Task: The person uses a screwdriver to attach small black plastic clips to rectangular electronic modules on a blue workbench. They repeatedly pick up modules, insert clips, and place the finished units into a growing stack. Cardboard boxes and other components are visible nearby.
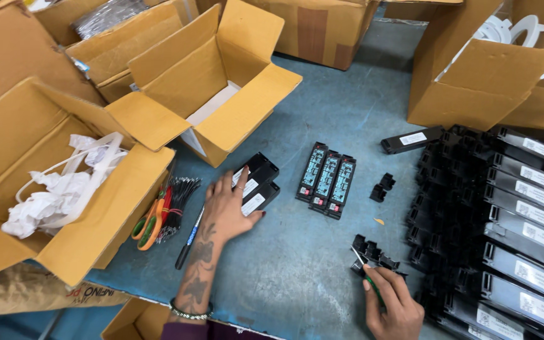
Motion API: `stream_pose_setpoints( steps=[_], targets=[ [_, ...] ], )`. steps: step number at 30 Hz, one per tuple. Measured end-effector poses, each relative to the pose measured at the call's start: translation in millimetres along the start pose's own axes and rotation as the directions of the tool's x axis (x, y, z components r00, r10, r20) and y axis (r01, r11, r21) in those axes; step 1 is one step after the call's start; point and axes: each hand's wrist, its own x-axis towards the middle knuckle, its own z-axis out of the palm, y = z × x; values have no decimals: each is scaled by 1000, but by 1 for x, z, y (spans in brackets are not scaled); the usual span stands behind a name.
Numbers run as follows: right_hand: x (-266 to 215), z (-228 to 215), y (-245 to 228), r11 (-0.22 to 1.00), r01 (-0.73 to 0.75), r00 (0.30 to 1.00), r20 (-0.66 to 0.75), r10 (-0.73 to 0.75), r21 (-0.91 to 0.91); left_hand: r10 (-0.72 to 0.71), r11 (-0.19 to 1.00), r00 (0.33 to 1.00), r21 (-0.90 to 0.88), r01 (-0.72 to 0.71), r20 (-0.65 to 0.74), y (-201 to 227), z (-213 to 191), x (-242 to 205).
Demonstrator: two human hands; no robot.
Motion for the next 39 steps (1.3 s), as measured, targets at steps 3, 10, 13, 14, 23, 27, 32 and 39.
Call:
stream_pose_setpoints(
  steps=[3, 10, 13, 14, 23, 27, 32, 39],
  targets=[
    [0, 0, -4, 1000, -3, 1000, 2, 3, -25, -103, 995, 994, -1, 103, -40, 18, 6, -19],
    [2, -2, -5, 997, 78, 997, 6, -78, -21, -61, 996, 953, 38, 76, -296, 56, 24, -62],
    [2, -3, -7, 996, 79, 997, 15, -79, -34, -20, 996, 966, 74, 40, -256, 67, 33, -74],
    [2, -3, -8, 997, 70, 997, 18, -69, -34, -21, 997, 973, 69, 38, -229, 71, 37, -78],
    [-7, -7, -28, 994, 58, 998, 6, -59, 90, -34, 933, 997, -360, 9, -63, 107, 46, -129],
    [-29, -5, -46, 985, 60, 994, 83, -74, 161, -234, -334, 963, -941, 52, 136, 103, 38, -121],
    [-55, 3, -77, 973, 36, 970, 225, -89, 229, -227, -903, 958, -406, -139, 177, 96, 30, -113],
    [-38, 4, -94, 955, 200, 939, 235, -250, 219, -401, -860, 900, -409, -305, 173, 107, 41, -120]
  ],
)
